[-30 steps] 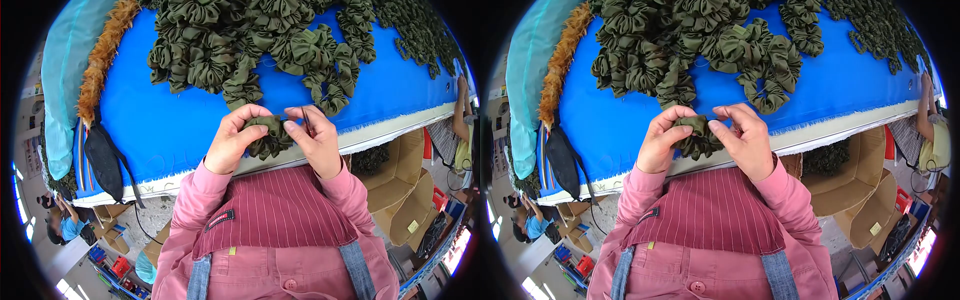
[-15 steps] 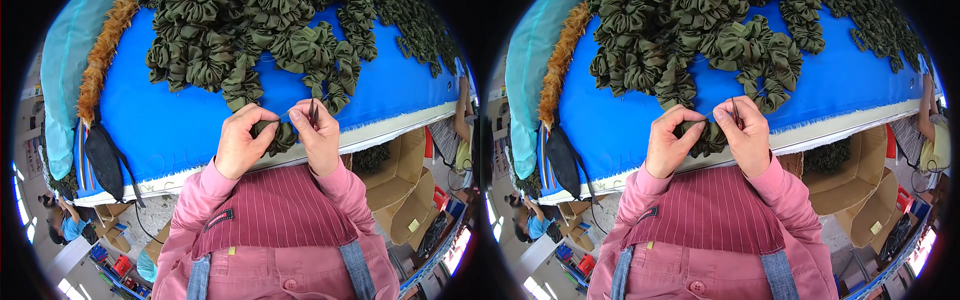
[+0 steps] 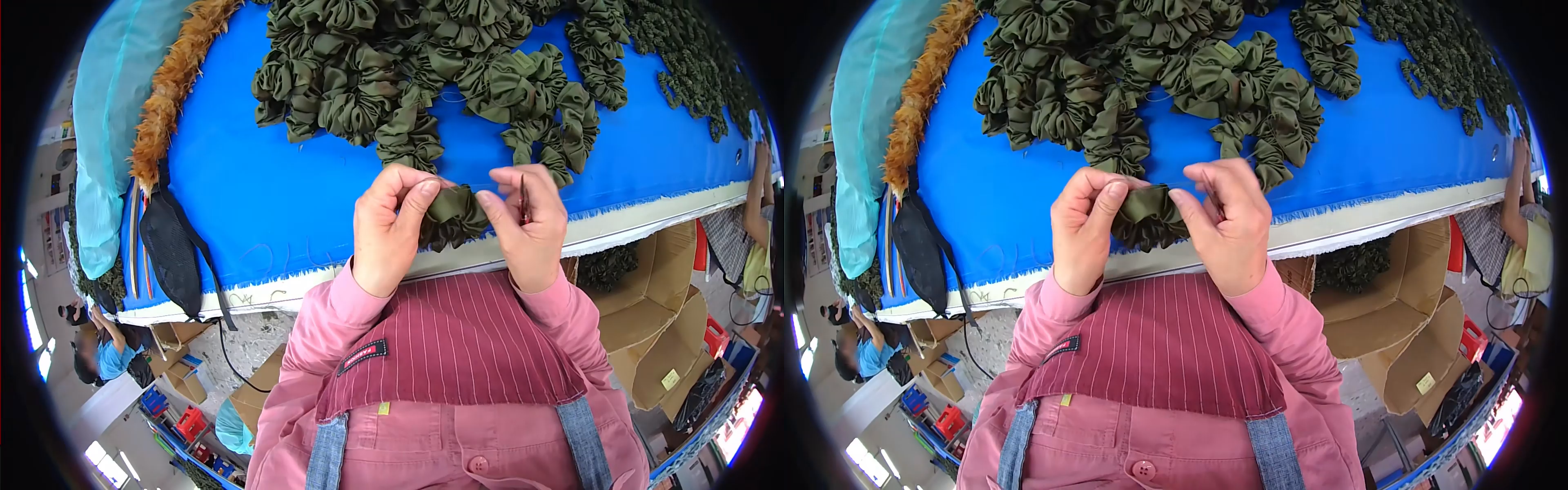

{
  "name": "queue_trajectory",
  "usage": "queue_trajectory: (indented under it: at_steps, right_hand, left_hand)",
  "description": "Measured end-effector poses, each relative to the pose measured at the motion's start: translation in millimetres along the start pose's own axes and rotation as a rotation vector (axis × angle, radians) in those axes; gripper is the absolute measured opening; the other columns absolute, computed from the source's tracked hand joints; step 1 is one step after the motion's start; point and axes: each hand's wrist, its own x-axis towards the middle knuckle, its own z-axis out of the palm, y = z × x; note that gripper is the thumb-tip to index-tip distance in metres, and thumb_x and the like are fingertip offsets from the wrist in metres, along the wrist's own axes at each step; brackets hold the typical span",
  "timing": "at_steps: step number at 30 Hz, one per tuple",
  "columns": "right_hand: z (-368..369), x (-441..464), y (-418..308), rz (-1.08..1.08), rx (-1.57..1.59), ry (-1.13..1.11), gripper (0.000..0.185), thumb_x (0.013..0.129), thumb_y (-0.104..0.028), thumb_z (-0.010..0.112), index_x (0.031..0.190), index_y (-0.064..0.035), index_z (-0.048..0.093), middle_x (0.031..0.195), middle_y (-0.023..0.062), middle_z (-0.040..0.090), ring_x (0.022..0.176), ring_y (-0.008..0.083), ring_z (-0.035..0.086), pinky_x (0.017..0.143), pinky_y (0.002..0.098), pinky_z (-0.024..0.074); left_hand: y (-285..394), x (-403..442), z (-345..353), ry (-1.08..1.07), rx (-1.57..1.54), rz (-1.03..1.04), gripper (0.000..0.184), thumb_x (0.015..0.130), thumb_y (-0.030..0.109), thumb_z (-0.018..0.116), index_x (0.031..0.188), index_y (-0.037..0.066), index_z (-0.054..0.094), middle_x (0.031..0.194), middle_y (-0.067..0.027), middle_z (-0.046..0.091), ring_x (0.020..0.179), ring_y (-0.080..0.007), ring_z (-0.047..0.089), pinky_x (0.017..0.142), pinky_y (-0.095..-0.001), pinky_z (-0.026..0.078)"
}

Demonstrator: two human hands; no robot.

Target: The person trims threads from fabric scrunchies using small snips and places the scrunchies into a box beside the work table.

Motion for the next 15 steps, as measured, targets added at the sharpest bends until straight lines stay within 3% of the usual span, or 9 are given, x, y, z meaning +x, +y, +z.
queue_trajectory:
  at_steps: [4, 8, 15]
  right_hand:
    - [-4.6, 2.5, -9.2, -0.079, 0.008, 0.122, 0.026, 0.079, -0.004, 0.066, 0.104, 0.0012, 0.059, 0.080, 0.0038, 0.052, 0.062, 0.0120, 0.045, 0.055, 0.0226, 0.0371]
    - [-16.5, -1.8, -16.5, -0.186, 0.025, -0.202, 0.032, 0.079, -0.005, 0.066, 0.109, 0.0016, 0.057, 0.076, 0.0052, 0.054, 0.059, 0.0148, 0.046, 0.055, 0.0254, 0.0394]
    - [-3.0, -8.6, -31.1, -0.193, -0.168, -0.281, 0.032, 0.077, -0.007, 0.068, 0.106, 0.0024, 0.059, 0.075, 0.0082, 0.057, 0.059, 0.0191, 0.051, 0.054, 0.0293, 0.0421]
  left_hand:
    - [5.6, 0.9, -2.5, 0.048, -0.210, 0.011, 0.008, 0.089, 0.008, 0.062, 0.091, 0.001, 0.063, 0.084, -0.0042, 0.065, 0.070, -0.0085, 0.052, 0.067, -0.0192, 0.043]
    - [9.2, -5.3, -10.3, 0.024, -0.418, -0.117, 0.008, 0.090, 0.008, 0.060, 0.095, 0.001, 0.062, 0.094, -0.0068, 0.064, 0.080, -0.0124, 0.056, 0.080, -0.0252, 0.046]
    - [10.4, -8.5, -6.2, 0.108, -0.559, -0.093, 0.012, 0.088, 0.007, 0.063, 0.098, 0.000, 0.066, 0.091, -0.0061, 0.065, 0.080, -0.0104, 0.058, 0.078, -0.0216, 0.047]
